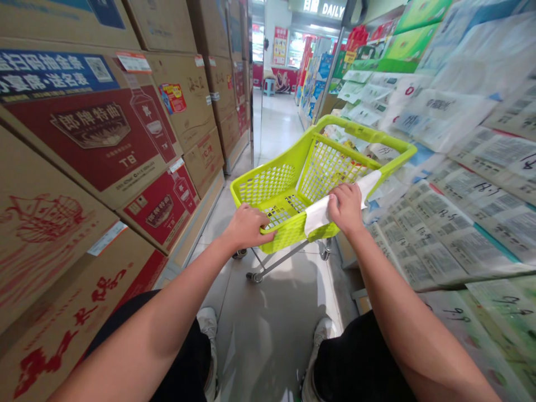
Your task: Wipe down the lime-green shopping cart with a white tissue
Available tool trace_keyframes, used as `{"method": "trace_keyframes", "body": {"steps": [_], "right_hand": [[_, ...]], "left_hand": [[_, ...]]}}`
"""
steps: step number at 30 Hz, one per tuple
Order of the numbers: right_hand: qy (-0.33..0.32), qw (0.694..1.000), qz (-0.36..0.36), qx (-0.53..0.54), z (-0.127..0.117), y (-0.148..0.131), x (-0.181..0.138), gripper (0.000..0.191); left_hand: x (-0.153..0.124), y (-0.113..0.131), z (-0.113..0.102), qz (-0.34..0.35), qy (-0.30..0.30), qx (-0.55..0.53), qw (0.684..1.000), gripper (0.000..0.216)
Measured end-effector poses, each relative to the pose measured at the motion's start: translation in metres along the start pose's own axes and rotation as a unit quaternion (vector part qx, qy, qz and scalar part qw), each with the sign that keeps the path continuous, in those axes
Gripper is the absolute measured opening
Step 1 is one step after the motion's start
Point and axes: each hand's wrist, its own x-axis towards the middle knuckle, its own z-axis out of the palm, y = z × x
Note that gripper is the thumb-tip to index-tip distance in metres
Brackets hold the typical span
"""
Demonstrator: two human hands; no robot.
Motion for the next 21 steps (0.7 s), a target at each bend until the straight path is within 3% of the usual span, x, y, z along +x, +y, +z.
{"method": "trace_keyframes", "body": {"steps": [6, 9, 13, 15, 17, 21], "right_hand": [[-0.085, 0.993, -0.068, 0.054, -0.001, -0.069, -0.01, 0.031], [-0.116, 0.99, -0.074, 0.042, -0.009, -0.053, -0.008, 0.032], [-0.026, 0.998, 0.042, -0.028, -0.009, -0.001, -0.005, 0.034], [0.004, 0.995, 0.084, -0.047, -0.005, 0.008, -0.006, 0.034], [-0.002, 0.996, 0.082, -0.041, -0.001, -0.002, -0.007, 0.035], [-0.066, 0.998, -0.001, 0.0, 0.0, -0.052, -0.011, 0.039]], "left_hand": [[-0.001, -0.007, 0.002, -0.012, -0.004, 0.006, 1.0, 0.043], [-0.004, -0.013, 0.004, -0.013, 0.0, 0.003, 1.0, 0.043], [-0.005, -0.011, 0.003, -0.014, 0.004, -0.008, 1.0, 0.042], [-0.004, -0.008, 0.002, -0.016, 0.005, -0.012, 1.0, 0.042], [-0.003, -0.006, 0.001, -0.02, 0.007, -0.012, 1.0, 0.042], [-0.001, -0.007, 0.005, -0.032, 0.013, -0.007, 0.999, 0.041]]}}
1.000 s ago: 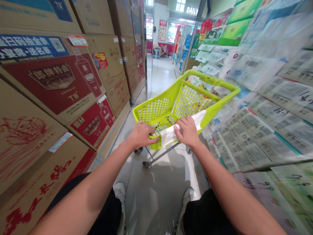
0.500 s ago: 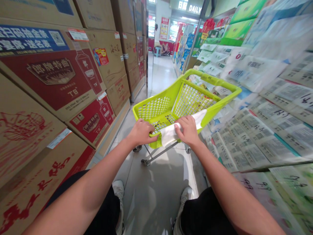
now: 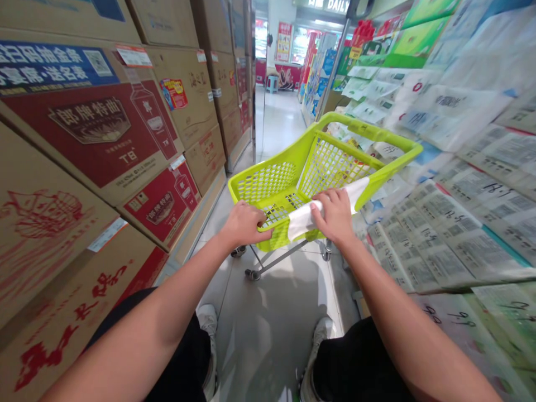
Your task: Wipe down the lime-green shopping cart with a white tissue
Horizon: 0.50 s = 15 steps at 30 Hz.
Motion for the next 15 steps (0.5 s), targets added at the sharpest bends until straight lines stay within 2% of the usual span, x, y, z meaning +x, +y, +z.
{"method": "trace_keyframes", "body": {"steps": [3, 5, 8, 10, 13, 15], "right_hand": [[-0.047, 0.996, -0.065, 0.031, -0.005, -0.028, -0.003, 0.046], [-0.069, 0.992, -0.098, 0.044, -0.009, -0.033, -0.003, 0.05], [-0.1, 0.985, -0.128, 0.058, -0.015, -0.022, -0.001, 0.048], [-0.11, 0.982, -0.133, 0.071, -0.017, -0.01, 0.002, 0.042], [-0.103, 0.982, -0.125, 0.095, -0.021, 0.0, 0.005, 0.036], [-0.1, 0.982, -0.122, 0.106, -0.023, 0.0, 0.007, 0.035]], "left_hand": [[0.0, 0.001, 0.003, -0.018, 0.008, 0.008, 1.0, 0.04], [0.0, 0.002, 0.003, -0.032, 0.008, 0.01, 0.999, 0.038], [-0.001, -0.001, -0.002, -0.039, -0.003, -0.014, 0.999, 0.035], [-0.003, -0.007, -0.008, -0.006, -0.012, -0.05, 0.999, 0.034], [-0.01, -0.024, -0.016, 0.055, -0.008, -0.078, 0.995, 0.049], [-0.015, -0.036, -0.018, 0.036, -0.003, -0.068, 0.997, 0.056]]}}
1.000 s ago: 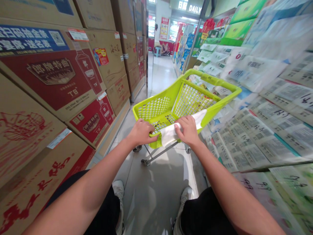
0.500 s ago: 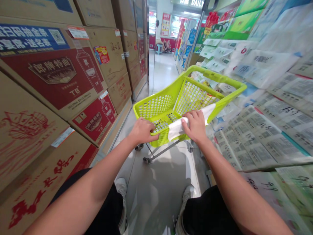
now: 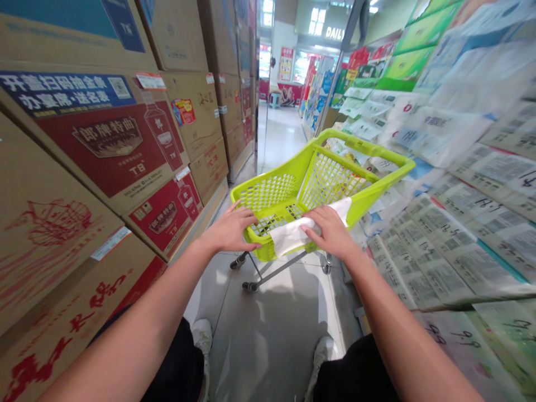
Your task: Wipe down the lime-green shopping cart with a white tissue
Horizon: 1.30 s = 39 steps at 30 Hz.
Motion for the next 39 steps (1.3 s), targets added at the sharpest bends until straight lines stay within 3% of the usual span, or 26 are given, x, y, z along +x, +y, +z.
{"method": "trace_keyframes", "body": {"steps": [5, 7, 14, 19, 24, 31, 34, 36, 39], "right_hand": [[0.008, 1.0, 0.006, 0.007, 0.003, -0.006, 0.003, 0.041], [0.013, 1.0, 0.007, 0.0, 0.006, -0.005, 0.004, 0.039], [0.033, 0.998, 0.01, -0.044, 0.01, 0.003, -0.003, 0.034], [0.016, 0.999, -0.007, -0.044, 0.012, -0.019, -0.005, 0.037], [0.016, 0.999, -0.022, -0.033, 0.013, -0.037, -0.007, 0.031], [-0.008, 0.999, -0.029, -0.025, 0.013, -0.024, -0.015, 0.034], [-0.008, 0.999, -0.037, -0.032, 0.019, -0.03, -0.015, 0.028], [0.009, 0.999, -0.034, -0.04, 0.023, -0.035, -0.013, 0.024], [0.038, 0.997, -0.02, -0.061, 0.028, -0.039, -0.009, 0.016]], "left_hand": [[-0.003, -0.014, -0.002, -0.014, -0.018, 0.016, 1.0, 0.046], [-0.001, -0.013, -0.001, -0.008, -0.023, 0.028, 0.999, 0.051], [0.005, 0.015, 0.01, -0.002, -0.001, 0.073, 0.997, 0.07], [0.01, 0.028, 0.023, -0.021, 0.003, 0.098, 0.995, 0.073], [0.014, 0.033, 0.036, -0.058, 0.021, 0.125, 0.99, 0.068], [0.027, 0.053, 0.047, -0.093, 0.035, 0.111, 0.989, 0.044], [0.024, 0.042, 0.034, -0.031, 0.032, 0.066, 0.997, 0.034], [0.019, 0.026, 0.023, -0.003, 0.055, 0.056, 0.997, 0.045], [0.011, 0.001, 0.012, -0.053, 0.09, 0.058, 0.993, 0.05]]}}
